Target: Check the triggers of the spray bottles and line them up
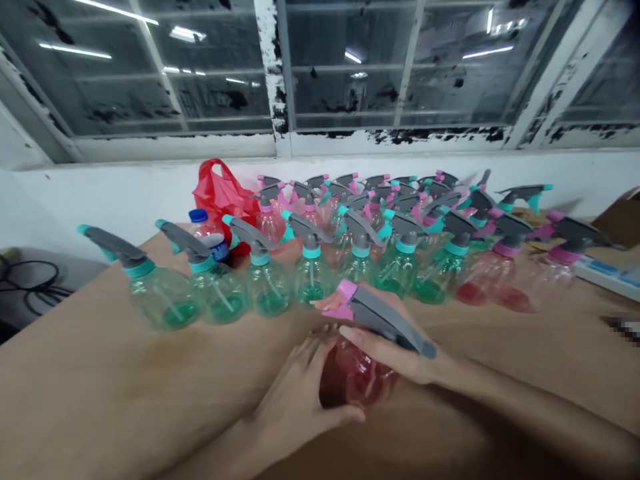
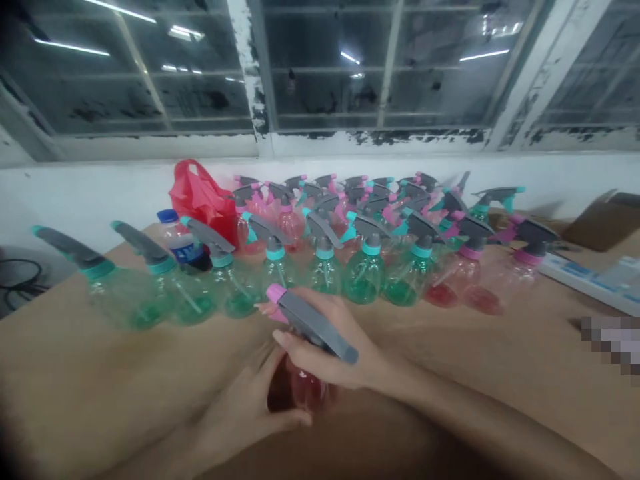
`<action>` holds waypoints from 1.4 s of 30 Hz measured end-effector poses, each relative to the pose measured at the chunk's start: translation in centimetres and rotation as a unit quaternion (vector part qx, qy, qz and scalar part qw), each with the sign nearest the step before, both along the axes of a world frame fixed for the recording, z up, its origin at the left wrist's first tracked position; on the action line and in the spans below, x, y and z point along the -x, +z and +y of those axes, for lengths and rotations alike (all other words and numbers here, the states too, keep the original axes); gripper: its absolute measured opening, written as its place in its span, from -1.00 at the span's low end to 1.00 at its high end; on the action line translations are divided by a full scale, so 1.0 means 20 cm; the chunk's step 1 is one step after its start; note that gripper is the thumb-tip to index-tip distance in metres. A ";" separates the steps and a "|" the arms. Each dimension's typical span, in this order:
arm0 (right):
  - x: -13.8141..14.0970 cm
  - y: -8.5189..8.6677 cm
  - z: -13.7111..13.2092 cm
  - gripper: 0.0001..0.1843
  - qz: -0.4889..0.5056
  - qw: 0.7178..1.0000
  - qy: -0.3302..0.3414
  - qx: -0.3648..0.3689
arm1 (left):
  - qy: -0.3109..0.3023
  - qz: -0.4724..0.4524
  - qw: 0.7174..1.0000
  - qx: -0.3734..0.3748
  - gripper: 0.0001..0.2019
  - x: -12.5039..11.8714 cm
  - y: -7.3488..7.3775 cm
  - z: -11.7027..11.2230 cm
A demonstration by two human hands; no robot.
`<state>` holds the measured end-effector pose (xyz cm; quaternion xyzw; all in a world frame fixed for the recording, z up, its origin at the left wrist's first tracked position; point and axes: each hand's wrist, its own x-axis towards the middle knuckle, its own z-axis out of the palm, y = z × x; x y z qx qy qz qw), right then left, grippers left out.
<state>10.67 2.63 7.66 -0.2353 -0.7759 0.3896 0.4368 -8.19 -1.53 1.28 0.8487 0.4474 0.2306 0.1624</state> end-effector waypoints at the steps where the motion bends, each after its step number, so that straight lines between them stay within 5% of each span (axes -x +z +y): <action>1: -0.02 0.00 0.01 -0.74 0.002 1.000 -0.018 -0.003 | -0.001 0.041 0.999 -0.027 -0.32 0.01 -0.01 0.01; 8: -0.10 0.00 0.05 -0.81 0.017 0.998 -0.048 0.034 | -0.017 0.175 0.977 -0.124 -0.42 0.03 -0.06 0.04; 16: -0.12 0.01 0.04 -0.58 0.009 0.999 -0.038 0.000 | -0.008 0.165 0.977 -0.134 -0.41 0.04 -0.07 0.02; 23: -0.13 0.02 0.04 -0.83 -0.019 0.998 -0.064 -0.017 | -0.015 0.172 0.976 -0.131 -0.43 0.04 -0.06 0.03; 35: -0.14 -0.01 0.00 -0.75 -0.002 0.993 -0.112 0.023 | -0.024 0.162 0.977 -0.134 -0.44 0.05 -0.07 0.03; 42: -0.14 0.00 0.01 -0.67 0.005 0.996 -0.075 0.042 | -0.023 0.157 0.979 -0.127 -0.45 0.04 -0.06 0.03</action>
